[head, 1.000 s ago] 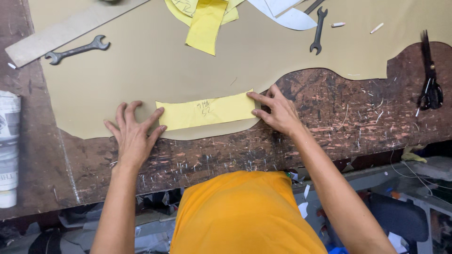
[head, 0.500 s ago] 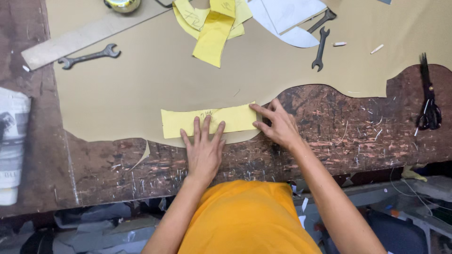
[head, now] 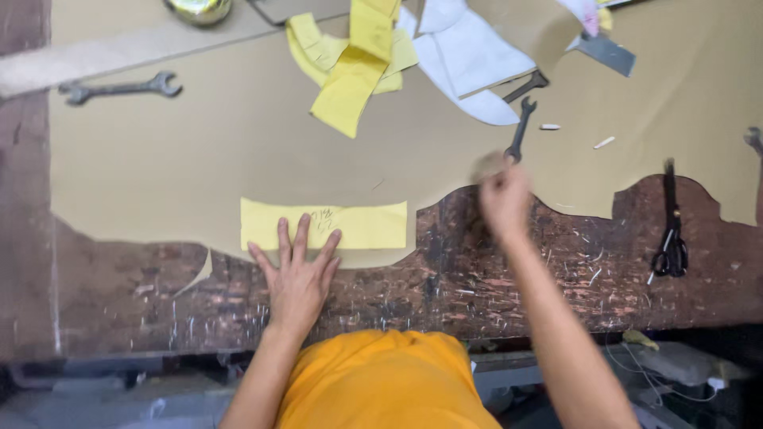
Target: The person arranges yellow and white paper templates on a large brown cardboard sheet, then uses shears to cut along the template edges. The person handles multiple templates and cuts the cardboard into shaped pieces.
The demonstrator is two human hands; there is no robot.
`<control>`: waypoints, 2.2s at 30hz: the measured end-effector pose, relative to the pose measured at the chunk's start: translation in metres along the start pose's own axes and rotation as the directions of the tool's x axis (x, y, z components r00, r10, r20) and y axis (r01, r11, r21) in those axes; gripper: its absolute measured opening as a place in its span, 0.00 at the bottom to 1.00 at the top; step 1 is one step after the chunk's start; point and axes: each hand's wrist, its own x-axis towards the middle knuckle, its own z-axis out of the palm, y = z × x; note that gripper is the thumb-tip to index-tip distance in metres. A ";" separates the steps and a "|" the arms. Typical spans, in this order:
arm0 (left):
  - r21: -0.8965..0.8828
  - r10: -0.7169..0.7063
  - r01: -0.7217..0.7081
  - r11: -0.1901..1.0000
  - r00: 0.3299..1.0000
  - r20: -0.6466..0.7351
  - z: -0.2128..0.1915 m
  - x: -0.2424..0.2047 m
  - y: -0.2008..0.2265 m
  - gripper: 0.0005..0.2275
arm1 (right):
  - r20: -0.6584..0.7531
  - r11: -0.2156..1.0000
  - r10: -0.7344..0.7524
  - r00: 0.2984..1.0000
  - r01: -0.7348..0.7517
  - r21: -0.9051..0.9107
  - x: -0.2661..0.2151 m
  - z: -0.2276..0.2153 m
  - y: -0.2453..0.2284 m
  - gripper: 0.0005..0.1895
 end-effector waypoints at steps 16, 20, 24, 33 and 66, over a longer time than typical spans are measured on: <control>0.043 0.020 -0.019 0.999 1.000 -0.007 0.008 -0.003 -0.001 0.23 | 0.037 0.962 0.119 0.992 -0.125 0.241 0.083 -0.054 0.022 0.14; 0.025 0.033 -0.032 0.999 0.999 -0.008 0.008 0.001 -0.004 0.23 | 0.275 0.962 -0.255 0.927 0.214 0.169 0.005 -0.025 -0.035 0.15; -0.003 0.026 -0.026 1.000 0.999 -0.041 0.010 -0.004 -0.001 0.24 | 0.576 0.822 -0.531 0.621 0.544 0.170 -0.044 0.043 -0.096 0.13; -0.040 -0.003 0.001 0.999 0.999 -0.032 0.000 -0.006 0.000 0.24 | 0.450 0.689 -0.684 0.573 0.711 0.142 -0.055 0.056 -0.106 0.12; 0.156 -0.339 0.367 0.917 0.923 -0.183 0.028 -0.069 -0.175 0.20 | -0.202 0.998 -0.024 0.979 0.035 0.048 0.037 0.007 -0.035 0.28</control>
